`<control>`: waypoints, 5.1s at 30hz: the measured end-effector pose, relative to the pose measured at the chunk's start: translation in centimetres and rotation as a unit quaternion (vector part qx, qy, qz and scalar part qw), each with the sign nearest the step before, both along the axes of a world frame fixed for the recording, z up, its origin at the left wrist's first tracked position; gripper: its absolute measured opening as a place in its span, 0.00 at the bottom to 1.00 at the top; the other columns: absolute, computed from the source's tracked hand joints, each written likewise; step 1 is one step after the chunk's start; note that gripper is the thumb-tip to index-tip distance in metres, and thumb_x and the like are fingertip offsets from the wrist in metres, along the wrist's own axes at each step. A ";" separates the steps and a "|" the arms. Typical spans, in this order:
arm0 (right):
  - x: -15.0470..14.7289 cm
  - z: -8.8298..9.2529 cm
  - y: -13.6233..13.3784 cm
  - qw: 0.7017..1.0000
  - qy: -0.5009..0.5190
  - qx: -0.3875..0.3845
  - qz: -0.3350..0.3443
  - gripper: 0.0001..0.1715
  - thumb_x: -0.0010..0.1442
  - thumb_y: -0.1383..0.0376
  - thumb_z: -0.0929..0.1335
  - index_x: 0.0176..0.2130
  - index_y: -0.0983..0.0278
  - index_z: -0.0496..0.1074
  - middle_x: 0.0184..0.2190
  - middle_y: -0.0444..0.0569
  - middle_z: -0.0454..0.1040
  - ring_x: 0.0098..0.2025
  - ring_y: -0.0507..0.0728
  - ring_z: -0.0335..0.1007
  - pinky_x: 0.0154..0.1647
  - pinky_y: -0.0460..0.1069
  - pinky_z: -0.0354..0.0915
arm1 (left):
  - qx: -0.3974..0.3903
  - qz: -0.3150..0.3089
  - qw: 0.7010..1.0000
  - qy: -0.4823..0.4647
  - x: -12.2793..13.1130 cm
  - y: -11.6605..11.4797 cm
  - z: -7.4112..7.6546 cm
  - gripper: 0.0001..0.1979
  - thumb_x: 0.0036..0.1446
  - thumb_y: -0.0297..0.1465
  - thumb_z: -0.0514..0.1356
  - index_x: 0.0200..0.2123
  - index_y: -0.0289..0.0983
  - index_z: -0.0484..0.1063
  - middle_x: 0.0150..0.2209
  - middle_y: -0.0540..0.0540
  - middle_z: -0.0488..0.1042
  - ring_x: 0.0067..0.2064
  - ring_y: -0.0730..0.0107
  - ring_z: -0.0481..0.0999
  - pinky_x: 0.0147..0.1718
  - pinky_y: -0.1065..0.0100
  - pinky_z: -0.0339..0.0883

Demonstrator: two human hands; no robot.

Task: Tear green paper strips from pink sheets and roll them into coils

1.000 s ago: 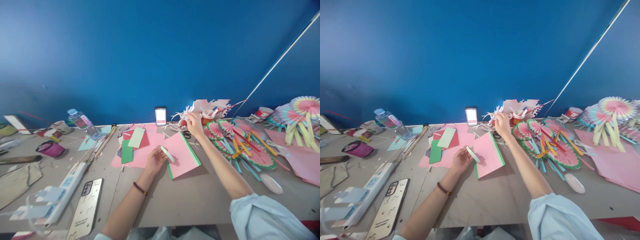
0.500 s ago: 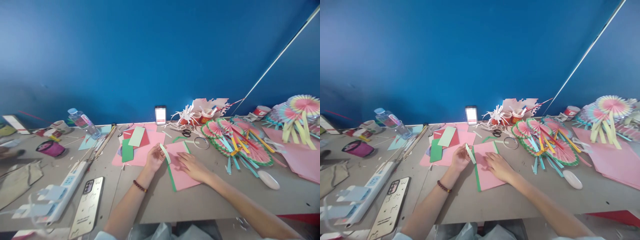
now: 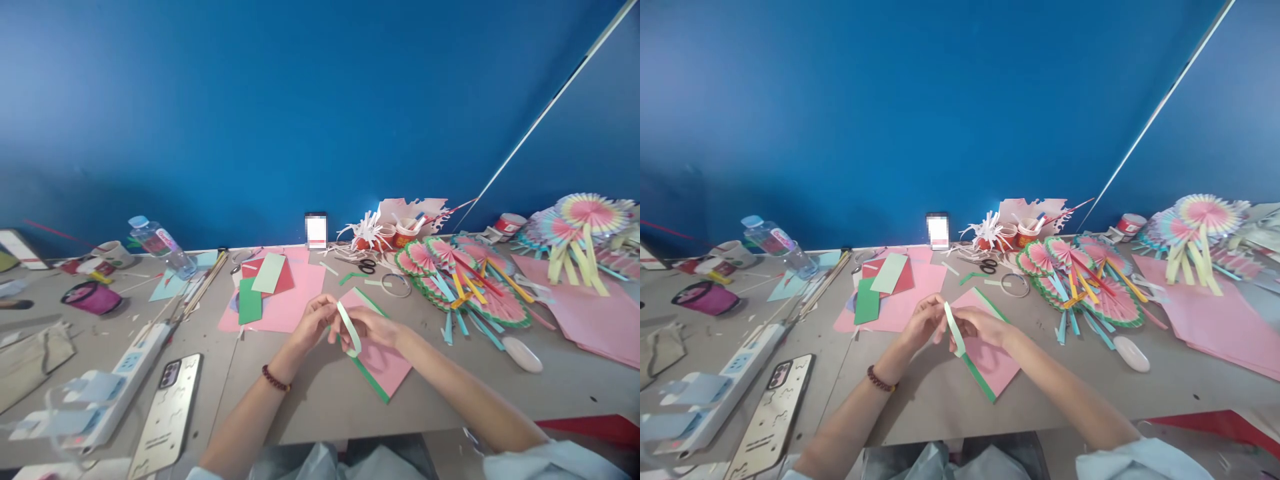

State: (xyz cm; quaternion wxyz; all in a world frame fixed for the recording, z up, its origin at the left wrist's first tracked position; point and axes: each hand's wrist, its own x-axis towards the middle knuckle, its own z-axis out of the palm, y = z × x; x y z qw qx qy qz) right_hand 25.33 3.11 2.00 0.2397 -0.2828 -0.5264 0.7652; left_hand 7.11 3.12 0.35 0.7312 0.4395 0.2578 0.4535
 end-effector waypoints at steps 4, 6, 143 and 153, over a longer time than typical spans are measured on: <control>-0.1 0.3 -0.1 0.995 0.007 -0.068 0.078 0.29 0.66 0.47 0.61 0.31 0.65 0.77 0.19 0.46 0.74 0.17 0.52 0.60 0.23 0.48 0.61 | 0.026 0.048 0.998 0.044 -0.4 0.3 0.4 0.21 0.47 0.47 0.72 0.25 0.36 0.71 0.12 0.59 0.56 0.15 0.82 0.50 0.18 0.73 0.40; -0.1 -0.3 0.1 0.994 0.041 -0.062 0.084 0.31 0.66 0.45 0.61 0.33 0.66 0.77 0.17 0.46 0.72 0.16 0.52 0.55 0.22 0.48 0.58 | 0.024 0.051 0.997 0.051 -0.4 0.4 0.5 0.22 0.46 0.47 0.72 0.24 0.36 0.70 0.13 0.60 0.54 0.16 0.82 0.48 0.20 0.72 0.39; -2.6 -4.8 0.1 0.897 -0.435 0.061 -0.055 0.20 0.63 0.61 0.69 0.22 0.66 0.71 0.10 0.40 0.65 0.14 0.50 0.65 0.20 0.43 0.60 | 0.368 0.263 0.543 0.708 2.8 -11.3 -6.9 0.17 0.59 0.22 0.55 0.50 0.35 0.75 0.60 0.38 0.76 0.58 0.52 0.74 0.55 0.51 0.70; -1.1 -4.3 -0.3 0.914 -0.401 0.023 -0.051 0.13 0.58 0.63 0.74 0.25 0.67 0.74 0.13 0.40 0.67 0.17 0.49 0.64 0.19 0.42 0.58 | 0.361 0.238 0.543 0.720 2.6 -11.1 -6.6 0.20 0.56 0.19 0.54 0.51 0.35 0.72 0.60 0.39 0.76 0.57 0.52 0.75 0.53 0.51 0.73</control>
